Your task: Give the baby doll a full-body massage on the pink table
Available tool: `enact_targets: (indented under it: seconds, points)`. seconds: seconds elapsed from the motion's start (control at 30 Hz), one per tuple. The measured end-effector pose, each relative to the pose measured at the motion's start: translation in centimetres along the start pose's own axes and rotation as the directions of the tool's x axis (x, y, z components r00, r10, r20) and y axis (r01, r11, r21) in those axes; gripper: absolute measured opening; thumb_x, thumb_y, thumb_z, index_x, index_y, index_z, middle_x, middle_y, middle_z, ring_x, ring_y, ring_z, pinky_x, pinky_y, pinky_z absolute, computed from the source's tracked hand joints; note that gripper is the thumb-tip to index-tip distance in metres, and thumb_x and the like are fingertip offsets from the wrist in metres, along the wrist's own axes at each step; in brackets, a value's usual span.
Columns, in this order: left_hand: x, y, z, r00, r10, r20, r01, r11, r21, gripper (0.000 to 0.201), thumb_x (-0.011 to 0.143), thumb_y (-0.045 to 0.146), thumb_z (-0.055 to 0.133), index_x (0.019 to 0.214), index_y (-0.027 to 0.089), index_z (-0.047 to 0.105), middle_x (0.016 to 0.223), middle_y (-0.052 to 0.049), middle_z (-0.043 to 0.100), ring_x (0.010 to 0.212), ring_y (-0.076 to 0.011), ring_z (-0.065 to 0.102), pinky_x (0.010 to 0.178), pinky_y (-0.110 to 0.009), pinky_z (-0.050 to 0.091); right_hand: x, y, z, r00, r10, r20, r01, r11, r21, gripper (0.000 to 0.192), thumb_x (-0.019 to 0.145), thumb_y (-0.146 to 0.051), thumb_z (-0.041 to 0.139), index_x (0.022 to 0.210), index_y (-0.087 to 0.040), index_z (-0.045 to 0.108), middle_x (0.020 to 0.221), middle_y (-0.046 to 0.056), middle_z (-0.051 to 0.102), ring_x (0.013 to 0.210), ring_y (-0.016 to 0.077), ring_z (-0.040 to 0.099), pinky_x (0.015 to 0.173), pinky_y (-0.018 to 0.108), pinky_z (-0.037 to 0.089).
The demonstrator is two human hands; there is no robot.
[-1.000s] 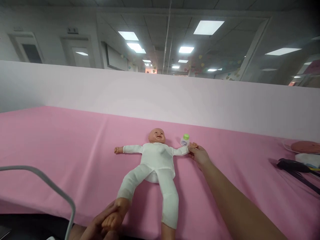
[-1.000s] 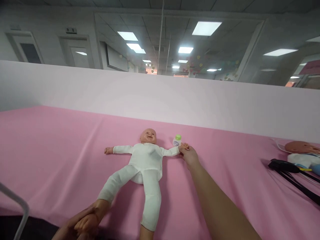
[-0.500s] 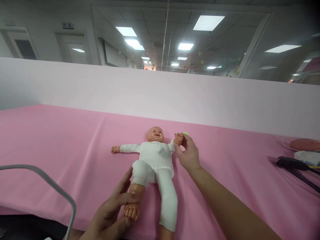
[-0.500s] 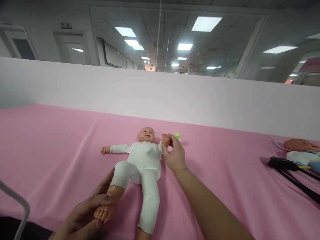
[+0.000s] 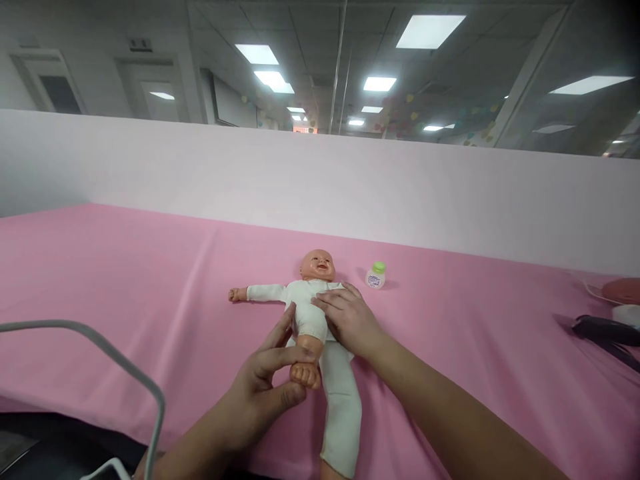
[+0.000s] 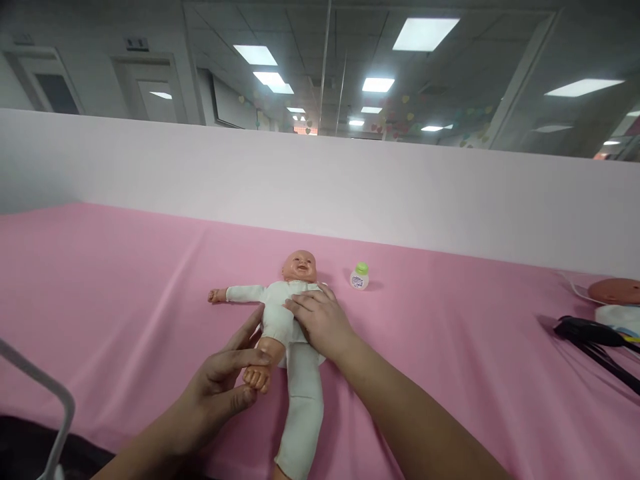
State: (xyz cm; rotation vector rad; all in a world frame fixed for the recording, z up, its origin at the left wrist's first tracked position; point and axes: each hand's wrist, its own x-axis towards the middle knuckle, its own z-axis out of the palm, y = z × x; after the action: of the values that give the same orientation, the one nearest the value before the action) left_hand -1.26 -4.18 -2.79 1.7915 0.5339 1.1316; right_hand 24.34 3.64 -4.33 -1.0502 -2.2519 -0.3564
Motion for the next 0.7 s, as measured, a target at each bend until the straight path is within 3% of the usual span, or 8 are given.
enact_targets:
  seconds: [0.13, 0.23, 0.33, 0.4, 0.5, 0.6, 0.7]
  points:
    - [0.7, -0.2, 0.4, 1.0, -0.017, -0.013, 0.017, 1.0, -0.019, 0.027, 0.094, 0.034, 0.073, 0.121, 0.036, 0.077, 0.171, 0.002, 0.031, 0.16, -0.0321, 0.008, 0.128, -0.054, 0.019, -0.2, 0.0, 0.2, 1.0, -0.004, -0.012, 0.004, 1.0, 0.025, 0.042, 0.096, -0.014, 0.061, 0.135, -0.026, 0.067, 0.13, 0.007, 0.073, 0.124, 0.0279, 0.062, 0.114, 0.054, 0.043]
    - [0.8, 0.2, 0.3, 1.0, -0.009, -0.024, 0.008, 0.999, -0.037, 0.025, 0.094, 0.035, 0.073, 0.119, 0.038, 0.078, 0.167, 0.002, 0.04, 0.16, -0.0323, 0.014, 0.128, -0.055, 0.018, -0.3, 0.2, 0.4, 0.996, 0.044, -0.074, -0.04, 0.998, 0.054, 0.038, 0.097, -0.016, 0.058, 0.133, -0.025, 0.068, 0.13, 0.007, 0.073, 0.121, 0.0274, 0.063, 0.11, 0.051, 0.048]
    - [-0.1, 1.0, -0.1, 0.999, -0.01, -0.036, 0.007, 0.997, -0.078, 0.025, 0.094, 0.035, 0.073, 0.118, 0.038, 0.078, 0.164, 0.001, 0.046, 0.16, -0.0332, 0.015, 0.126, -0.055, 0.024, -0.5, 0.4, 0.2, 0.978, 0.161, -0.13, -0.146, 0.982, 0.118, 0.036, 0.096, -0.02, 0.059, 0.129, -0.026, 0.069, 0.126, 0.006, 0.074, 0.118, 0.0271, 0.065, 0.108, 0.05, 0.049]
    - [-1.3, 1.8, -0.5, 0.999, -0.03, -0.044, 0.025, 0.995, -0.097, 0.025, 0.094, 0.036, 0.073, 0.119, 0.039, 0.078, 0.167, 0.002, 0.041, 0.159, -0.0345, 0.017, 0.124, -0.055, 0.029, -0.7, 0.8, -0.1, 0.937, 0.306, -0.166, -0.272, 0.942, 0.198, 0.032, 0.093, -0.023, 0.063, 0.123, -0.028, 0.07, 0.12, 0.005, 0.075, 0.113, 0.0269, 0.067, 0.102, 0.048, 0.053]
    - [-3.6, 2.8, -1.2, 0.995, -0.069, -0.076, 0.06, 0.991, -0.115, 0.027, 0.094, 0.036, 0.073, 0.12, 0.042, 0.077, 0.169, 0.004, 0.035, 0.156, -0.0365, 0.026, 0.121, -0.056, 0.035, -1.3, 2.0, -0.8, 0.794, 0.572, -0.203, -0.48, 0.797, 0.366, 0.03, 0.087, -0.032, 0.07, 0.116, -0.028, 0.069, 0.115, 0.005, 0.076, 0.105, 0.0265, 0.07, 0.091, 0.043, 0.058]
    - [-6.2, 2.8, -1.7, 0.977, -0.144, -0.159, 0.127, 0.985, -0.114, 0.027, 0.092, 0.036, 0.075, 0.118, 0.042, 0.079, 0.166, 0.002, 0.042, 0.151, -0.038, 0.038, 0.117, -0.057, 0.04, -2.2, 4.4, -1.3, 0.57, 0.791, -0.224, -0.588, 0.583, 0.561, 0.037, 0.084, -0.039, 0.073, 0.117, -0.024, 0.064, 0.118, 0.009, 0.075, 0.103, 0.026, 0.072, 0.088, 0.04, 0.06]
    - [-8.7, 1.5, -2.0, 0.953, -0.182, -0.244, 0.164, 0.982, -0.091, 0.025, 0.087, 0.041, 0.078, 0.112, 0.038, 0.082, 0.156, -0.002, 0.055, 0.143, -0.0395, 0.05, 0.112, -0.055, 0.046, -3.3, 7.7, -1.2, 0.335, 0.933, -0.131, -0.631, 0.326, 0.704, 0.049, 0.08, -0.039, 0.078, 0.122, -0.023, 0.059, 0.118, 0.011, 0.075, 0.099, 0.026, 0.073, 0.082, 0.037, 0.063]
